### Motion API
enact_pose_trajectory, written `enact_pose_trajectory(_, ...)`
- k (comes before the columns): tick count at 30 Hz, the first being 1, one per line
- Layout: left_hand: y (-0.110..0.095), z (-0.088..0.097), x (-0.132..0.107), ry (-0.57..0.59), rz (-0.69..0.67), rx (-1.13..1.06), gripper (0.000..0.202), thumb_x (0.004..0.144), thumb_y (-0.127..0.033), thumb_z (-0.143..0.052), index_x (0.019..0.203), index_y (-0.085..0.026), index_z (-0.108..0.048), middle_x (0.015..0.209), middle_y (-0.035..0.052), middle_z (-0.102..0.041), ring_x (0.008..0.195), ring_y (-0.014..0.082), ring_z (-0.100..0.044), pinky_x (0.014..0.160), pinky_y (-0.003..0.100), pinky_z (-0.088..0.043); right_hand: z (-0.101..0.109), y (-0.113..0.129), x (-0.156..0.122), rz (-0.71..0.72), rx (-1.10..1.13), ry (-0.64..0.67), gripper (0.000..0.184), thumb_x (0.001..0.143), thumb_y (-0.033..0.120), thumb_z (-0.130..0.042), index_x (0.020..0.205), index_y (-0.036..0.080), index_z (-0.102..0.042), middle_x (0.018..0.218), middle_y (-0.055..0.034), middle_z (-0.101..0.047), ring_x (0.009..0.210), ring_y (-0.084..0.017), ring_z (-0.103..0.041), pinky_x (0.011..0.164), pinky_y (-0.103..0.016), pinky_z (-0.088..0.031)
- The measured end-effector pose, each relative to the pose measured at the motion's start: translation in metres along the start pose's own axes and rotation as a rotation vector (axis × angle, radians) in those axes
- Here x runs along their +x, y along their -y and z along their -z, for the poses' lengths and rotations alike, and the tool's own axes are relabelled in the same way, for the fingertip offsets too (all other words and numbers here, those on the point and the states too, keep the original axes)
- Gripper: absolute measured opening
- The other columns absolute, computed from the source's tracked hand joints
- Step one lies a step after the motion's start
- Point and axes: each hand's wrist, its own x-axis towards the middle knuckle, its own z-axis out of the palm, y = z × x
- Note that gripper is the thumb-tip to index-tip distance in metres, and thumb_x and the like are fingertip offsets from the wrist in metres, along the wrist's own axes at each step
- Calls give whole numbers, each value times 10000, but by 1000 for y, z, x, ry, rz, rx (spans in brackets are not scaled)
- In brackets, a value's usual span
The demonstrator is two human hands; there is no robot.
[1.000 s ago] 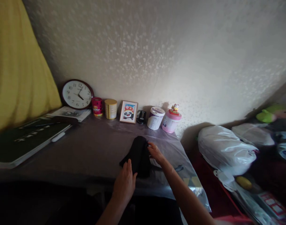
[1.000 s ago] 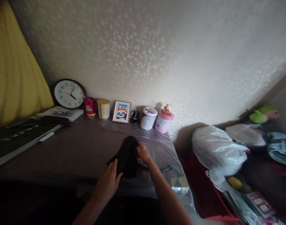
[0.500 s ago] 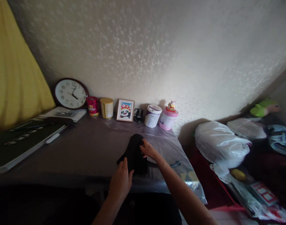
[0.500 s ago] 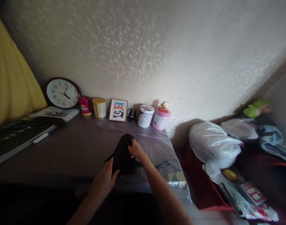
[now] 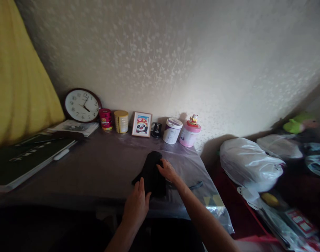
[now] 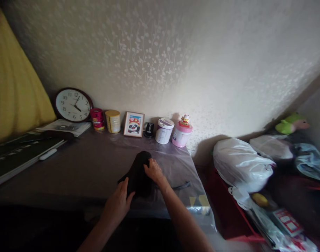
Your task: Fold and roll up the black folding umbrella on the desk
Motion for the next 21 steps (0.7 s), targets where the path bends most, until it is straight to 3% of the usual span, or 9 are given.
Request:
enact_pose_trajectory(8, -8, 5, -1, -54, -31, 92, 442, 857, -175, -399, 1275, -31, -407, 1135, 178, -586, 955, 228, -596, 771, 318, -496, -19, 5, -4, -37, 90, -160, 332, 837, 290, -499, 1125, 128, -537, 1116, -161, -591, 1113, -263, -525, 941, -346, -381)
enact_pose_trajectory(13, -21, 6, -3, -87, -65, 281, 433, 830, -99, -388, 1254, -45, -454, 1160, 175, -584, 933, 234, -594, 790, 342, -491, -40, 4, -7, -45, 286, -190, 303, 824, 278, -500, 1105, 181, -561, 1237, -126, -536, 1263, -270, -376, 1038, -397, -305)
enact_pose_trajectory(17, -35, 0, -5, -108, -66, 426, 474, 795, 0, -346, 1238, -81, -492, 1143, 158, -593, 876, 203, -602, 738, 302, -501, -49, 9, -10, -145, 353, -223, 506, 826, 362, -482, 1254, 97, -432, 1319, -174, -454, 1292, -279, -336, 1057, -393, -288)
enact_pose_trajectory(21, -47, -10, -10, -188, -103, 440, 465, 788, 16, -362, 1216, -77, -518, 1134, 179, -585, 884, 224, -597, 740, 331, -510, -49, 13, -10, -219, 459, -249, 672, 780, 409, -509, 1310, 42, -321, 1333, -220, -420, 1289, -301, -337, 1054, -404, -284)
